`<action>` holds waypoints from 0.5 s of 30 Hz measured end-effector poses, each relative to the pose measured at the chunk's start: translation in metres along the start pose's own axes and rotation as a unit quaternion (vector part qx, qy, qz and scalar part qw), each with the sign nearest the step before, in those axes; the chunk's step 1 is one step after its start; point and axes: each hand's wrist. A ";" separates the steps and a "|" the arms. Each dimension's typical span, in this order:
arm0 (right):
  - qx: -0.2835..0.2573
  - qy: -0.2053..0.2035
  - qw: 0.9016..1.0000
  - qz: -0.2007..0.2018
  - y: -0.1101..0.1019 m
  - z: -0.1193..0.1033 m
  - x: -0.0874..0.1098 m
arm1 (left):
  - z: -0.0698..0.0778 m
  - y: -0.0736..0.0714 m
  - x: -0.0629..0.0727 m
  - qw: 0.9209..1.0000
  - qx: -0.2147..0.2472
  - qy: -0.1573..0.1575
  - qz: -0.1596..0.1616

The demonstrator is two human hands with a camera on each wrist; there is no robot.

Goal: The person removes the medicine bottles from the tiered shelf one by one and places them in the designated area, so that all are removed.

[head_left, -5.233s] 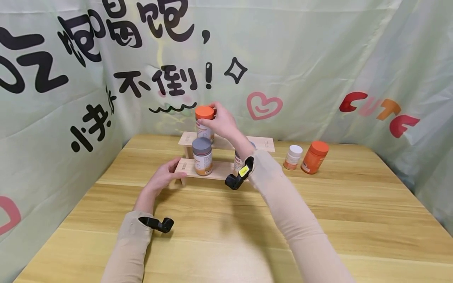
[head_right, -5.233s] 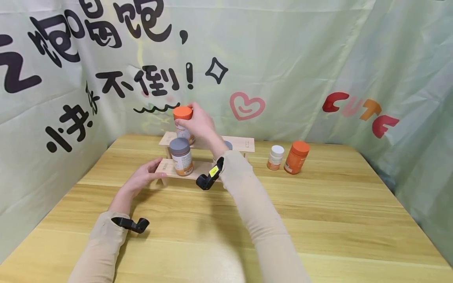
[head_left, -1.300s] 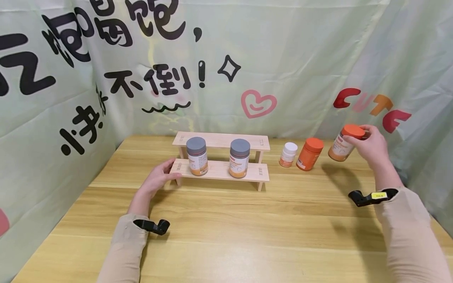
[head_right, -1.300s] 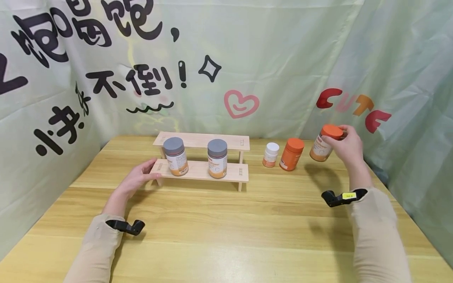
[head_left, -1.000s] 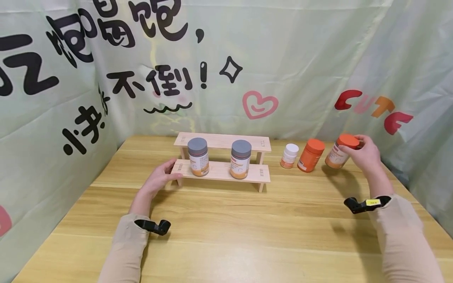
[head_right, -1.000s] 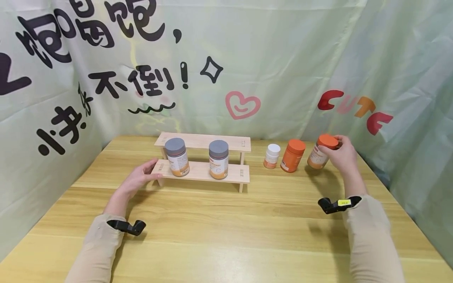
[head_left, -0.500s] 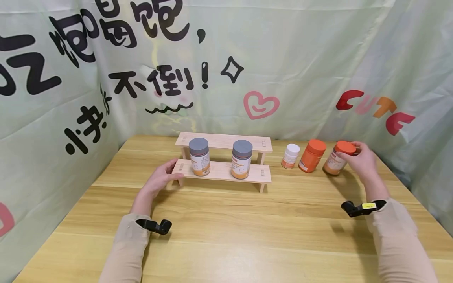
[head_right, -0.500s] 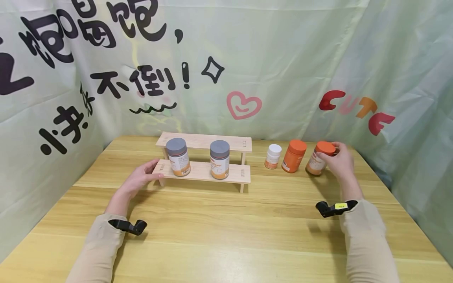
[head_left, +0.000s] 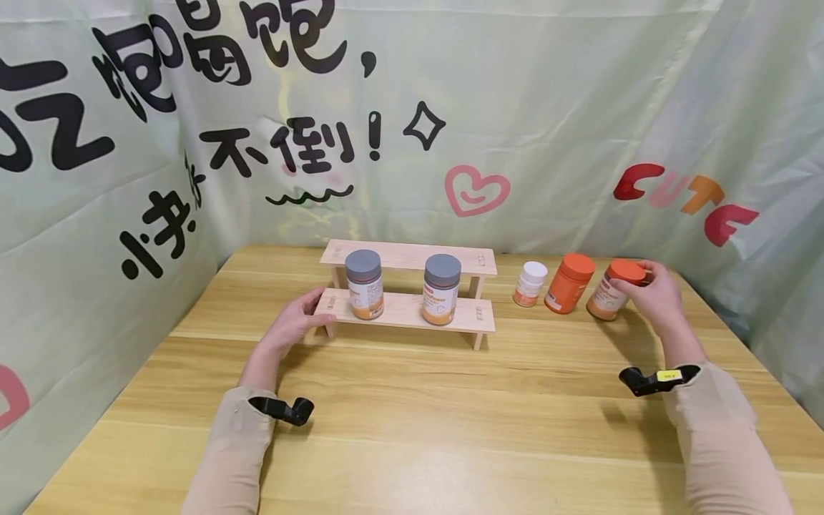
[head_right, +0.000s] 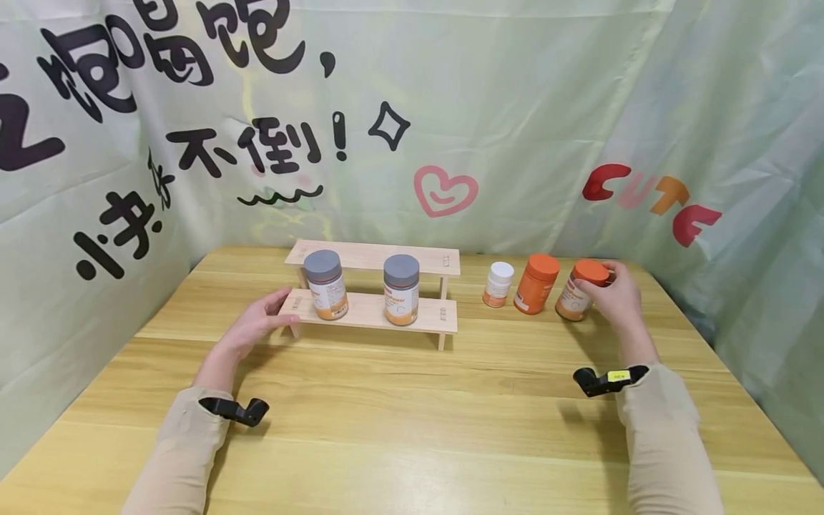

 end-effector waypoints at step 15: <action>-0.008 -0.008 1.000 -0.004 -0.001 -0.001 0.004 | -0.002 0.000 -0.002 1.000 0.003 0.009 -0.001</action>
Point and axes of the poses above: each hand's wrist, its own x-axis away from the middle knuckle, its own y-axis out of the palm, z = x × y, and after that the axes turned 2 degrees about x, right-handed
